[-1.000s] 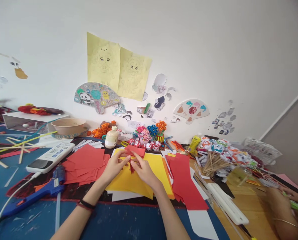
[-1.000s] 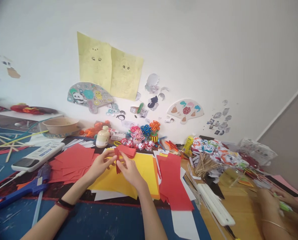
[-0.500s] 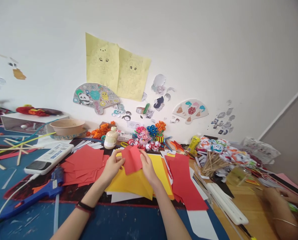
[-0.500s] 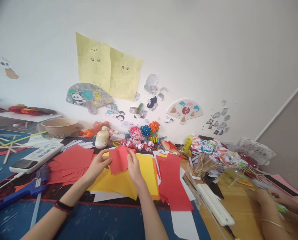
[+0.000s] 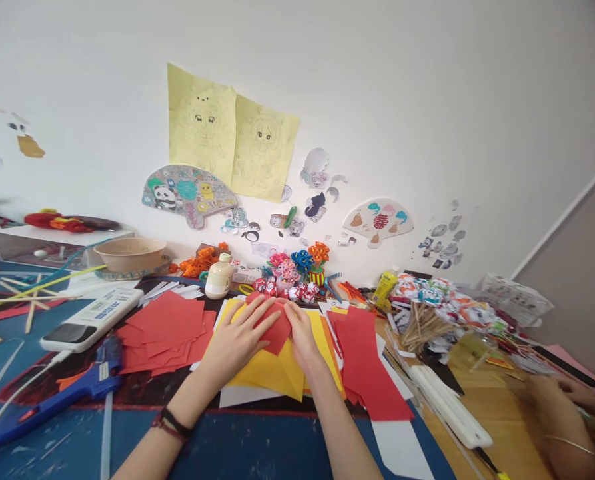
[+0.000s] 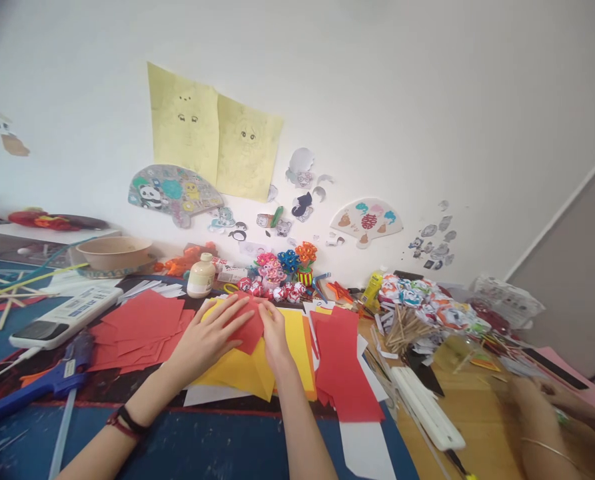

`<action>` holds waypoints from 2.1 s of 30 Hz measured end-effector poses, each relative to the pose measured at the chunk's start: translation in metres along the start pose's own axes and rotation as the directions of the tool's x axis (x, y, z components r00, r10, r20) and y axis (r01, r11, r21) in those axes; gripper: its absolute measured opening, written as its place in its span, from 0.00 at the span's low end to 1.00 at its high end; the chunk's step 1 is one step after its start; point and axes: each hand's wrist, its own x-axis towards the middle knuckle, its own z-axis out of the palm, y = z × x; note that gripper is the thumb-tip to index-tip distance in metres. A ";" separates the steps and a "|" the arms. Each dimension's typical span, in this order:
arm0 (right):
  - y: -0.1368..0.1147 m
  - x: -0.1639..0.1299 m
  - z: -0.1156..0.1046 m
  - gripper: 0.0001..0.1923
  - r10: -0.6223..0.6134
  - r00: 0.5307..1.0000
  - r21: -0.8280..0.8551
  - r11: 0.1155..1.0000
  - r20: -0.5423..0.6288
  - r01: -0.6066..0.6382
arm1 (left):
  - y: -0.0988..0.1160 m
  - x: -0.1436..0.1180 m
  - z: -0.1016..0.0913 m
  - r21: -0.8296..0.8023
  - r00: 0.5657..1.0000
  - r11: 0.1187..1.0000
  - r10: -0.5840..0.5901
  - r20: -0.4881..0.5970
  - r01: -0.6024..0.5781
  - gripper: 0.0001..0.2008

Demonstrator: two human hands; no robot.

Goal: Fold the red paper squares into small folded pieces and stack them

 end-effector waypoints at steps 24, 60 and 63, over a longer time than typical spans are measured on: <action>0.001 0.001 -0.007 0.13 -0.090 0.981 -0.438 0.885 0.170 0.157 | -0.005 0.005 0.005 -0.619 0.876 0.621 -0.378 0.299 0.480 0.18; -0.008 -0.006 -0.003 0.08 0.103 0.937 -0.542 0.834 0.334 0.102 | -0.013 0.000 0.014 -0.724 0.746 0.282 -0.481 0.460 0.629 0.19; -0.004 -0.004 -0.007 0.08 0.103 0.933 -0.500 0.862 0.344 0.089 | -0.028 -0.004 0.009 -0.743 0.717 0.241 -0.556 0.421 0.624 0.18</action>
